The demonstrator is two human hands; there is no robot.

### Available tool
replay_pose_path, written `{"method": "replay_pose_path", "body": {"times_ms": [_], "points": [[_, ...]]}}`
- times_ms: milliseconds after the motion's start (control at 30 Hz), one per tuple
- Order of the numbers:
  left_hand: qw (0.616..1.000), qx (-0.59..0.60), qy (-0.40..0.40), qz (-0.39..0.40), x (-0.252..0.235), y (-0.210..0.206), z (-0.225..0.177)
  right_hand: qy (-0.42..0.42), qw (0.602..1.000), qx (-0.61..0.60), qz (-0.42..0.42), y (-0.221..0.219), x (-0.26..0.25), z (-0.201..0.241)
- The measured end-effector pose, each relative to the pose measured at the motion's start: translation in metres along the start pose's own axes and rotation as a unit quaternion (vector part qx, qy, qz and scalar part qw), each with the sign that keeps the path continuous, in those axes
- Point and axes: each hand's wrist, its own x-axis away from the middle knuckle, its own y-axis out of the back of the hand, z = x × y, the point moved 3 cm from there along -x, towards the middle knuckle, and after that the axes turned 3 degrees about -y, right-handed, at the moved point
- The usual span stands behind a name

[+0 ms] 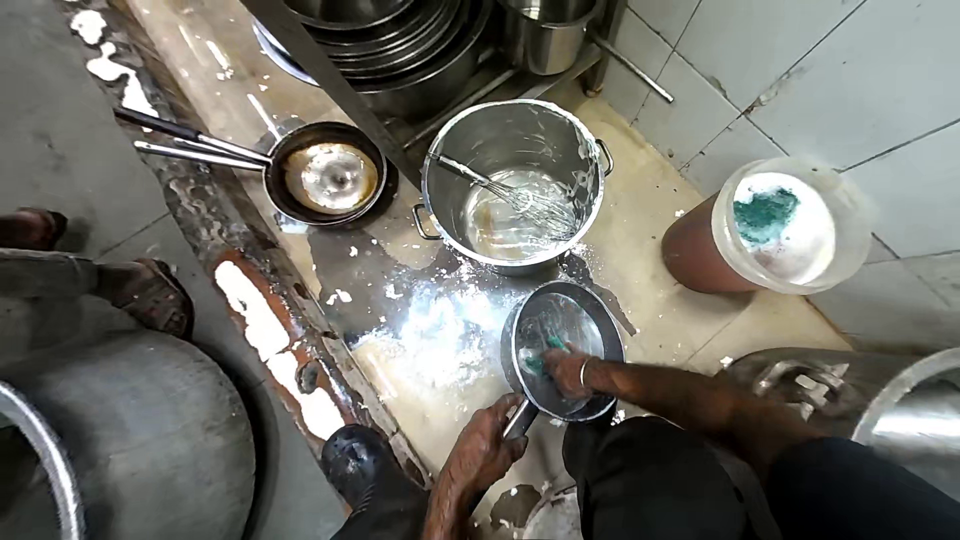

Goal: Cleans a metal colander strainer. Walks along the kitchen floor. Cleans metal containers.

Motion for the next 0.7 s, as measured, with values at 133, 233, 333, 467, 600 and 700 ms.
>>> {"method": "replay_pose_path", "body": {"times_ms": [133, 233, 333, 467, 600, 700], "points": [[1.0, 0.006, -0.022, 0.019, 0.0, -0.018, 0.009, -0.002, 0.933, -0.359, -0.011, -0.002, -0.003, 0.035], [0.997, 0.062, -0.052, 0.017, -0.002, -0.032, 0.012, 0.01, 0.855, -0.512, -0.086, -0.002, -0.016, 0.032], [0.99, 0.129, -0.064, 0.007, 0.003, -0.034, 0.019, 0.009, 0.939, -0.328, -0.105, -0.004, -0.025, 0.035], [0.983, 0.173, -0.066, 0.007, 0.006, -0.023, 0.025, -0.018, 0.997, -0.033, -0.07, -0.004, -0.051, 0.023], [0.982, 0.175, -0.066, 0.02, 0.007, -0.019, 0.029, 0.018, 0.989, 0.138, -0.051, -0.001, -0.063, 0.022], [0.98, 0.186, -0.062, 0.023, 0.009, -0.014, 0.035, 0.027, 0.983, 0.174, -0.059, 0.0, -0.063, 0.024]]}}
